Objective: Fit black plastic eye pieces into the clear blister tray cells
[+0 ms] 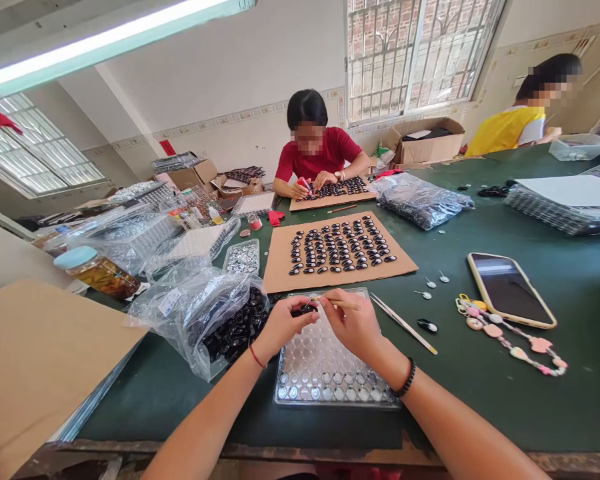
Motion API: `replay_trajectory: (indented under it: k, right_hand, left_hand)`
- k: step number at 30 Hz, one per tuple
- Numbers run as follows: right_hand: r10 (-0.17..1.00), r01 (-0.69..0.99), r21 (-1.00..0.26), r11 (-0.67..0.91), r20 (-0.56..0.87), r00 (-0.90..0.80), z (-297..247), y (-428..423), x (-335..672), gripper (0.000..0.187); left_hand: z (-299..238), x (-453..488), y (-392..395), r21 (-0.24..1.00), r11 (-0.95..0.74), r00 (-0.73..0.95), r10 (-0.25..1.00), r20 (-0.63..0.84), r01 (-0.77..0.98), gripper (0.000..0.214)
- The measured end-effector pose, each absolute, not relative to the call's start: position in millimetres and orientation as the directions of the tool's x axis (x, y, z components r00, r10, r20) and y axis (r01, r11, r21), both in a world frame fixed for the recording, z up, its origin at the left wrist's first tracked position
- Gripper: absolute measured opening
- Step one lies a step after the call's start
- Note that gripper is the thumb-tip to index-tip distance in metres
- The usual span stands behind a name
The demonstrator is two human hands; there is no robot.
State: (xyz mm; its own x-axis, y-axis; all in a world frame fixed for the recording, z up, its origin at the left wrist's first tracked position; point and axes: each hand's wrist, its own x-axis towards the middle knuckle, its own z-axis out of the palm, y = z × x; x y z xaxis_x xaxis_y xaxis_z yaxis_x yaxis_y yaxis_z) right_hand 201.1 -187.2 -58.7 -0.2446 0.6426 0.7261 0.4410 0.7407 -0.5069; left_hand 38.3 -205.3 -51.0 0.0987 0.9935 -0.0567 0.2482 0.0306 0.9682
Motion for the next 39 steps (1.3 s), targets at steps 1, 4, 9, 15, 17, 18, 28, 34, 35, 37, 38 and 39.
replay_trajectory:
  k: [1,4,9,15,17,18,28,34,35,37,38,39]
  right_hand:
    - [0.640,0.436,-0.505,0.745,0.724,-0.256,-59.6,-186.9,200.9,0.014]
    - [0.633,0.428,-0.499,0.754,0.726,-0.268,-62.0,-186.3,200.7,0.013]
    - [0.632,0.391,-0.520,0.759,0.734,-0.250,-62.1,-187.5,201.8,0.013]
    - [0.615,0.325,-0.532,0.782,0.744,-0.260,-60.8,-189.6,202.9,0.013]
    - [0.597,0.328,-0.512,0.794,0.756,-0.266,-60.9,-190.0,202.5,0.012]
    - [0.592,0.334,-0.503,0.797,0.760,-0.268,-61.0,-190.2,202.1,0.012]
    - [0.568,0.365,-0.454,0.813,0.758,-0.321,-59.4,-193.0,196.7,0.018]
    - [0.581,0.373,-0.463,0.804,0.743,-0.332,-62.4,-191.9,196.6,0.018]
    - [0.584,0.376,-0.463,0.803,0.740,-0.335,-62.7,-191.8,196.4,0.018]
    - [0.581,0.382,-0.454,0.805,0.735,-0.349,-62.7,-192.2,195.8,0.018]
    - [0.577,0.384,-0.447,0.807,0.734,-0.359,-62.4,-192.7,195.4,0.018]
    - [0.575,0.386,-0.442,0.810,0.729,-0.371,-62.1,-193.5,195.0,0.018]
  left_hand:
    - [-50.2,38.6,-205.9,0.971,0.043,0.109,0.992,-0.071,0.237,0.039]
    - [-48.5,38.3,-206.4,0.976,0.044,0.127,0.989,-0.073,0.214,0.038]
    - [-48.8,36.5,-205.3,0.978,0.054,0.111,0.991,-0.078,0.203,0.037]
    - [-52.3,34.4,-203.7,0.974,0.043,0.104,0.992,-0.067,0.222,0.037]
    - [-52.2,34.6,-204.0,0.974,0.048,0.100,0.992,-0.072,0.222,0.038]
    - [-51.7,35.1,-204.5,0.974,0.048,0.101,0.992,-0.072,0.223,0.038]
    - [-48.6,40.3,-209.2,0.970,-0.004,0.108,0.994,-0.023,0.244,0.035]
    - [-47.5,40.8,-210.2,0.960,-0.044,0.090,0.996,0.019,0.278,0.031]
    - [-46.6,41.4,-210.2,0.961,-0.037,0.086,0.996,0.014,0.274,0.031]
    - [-45.3,42.7,-210.1,0.970,-0.004,0.084,0.996,-0.017,0.243,0.030]
    - [-45.0,43.3,-209.8,0.976,0.016,0.083,0.996,-0.035,0.217,0.028]
    - [-45.1,43.8,-209.5,0.981,0.031,0.079,0.996,-0.047,0.194,0.026]
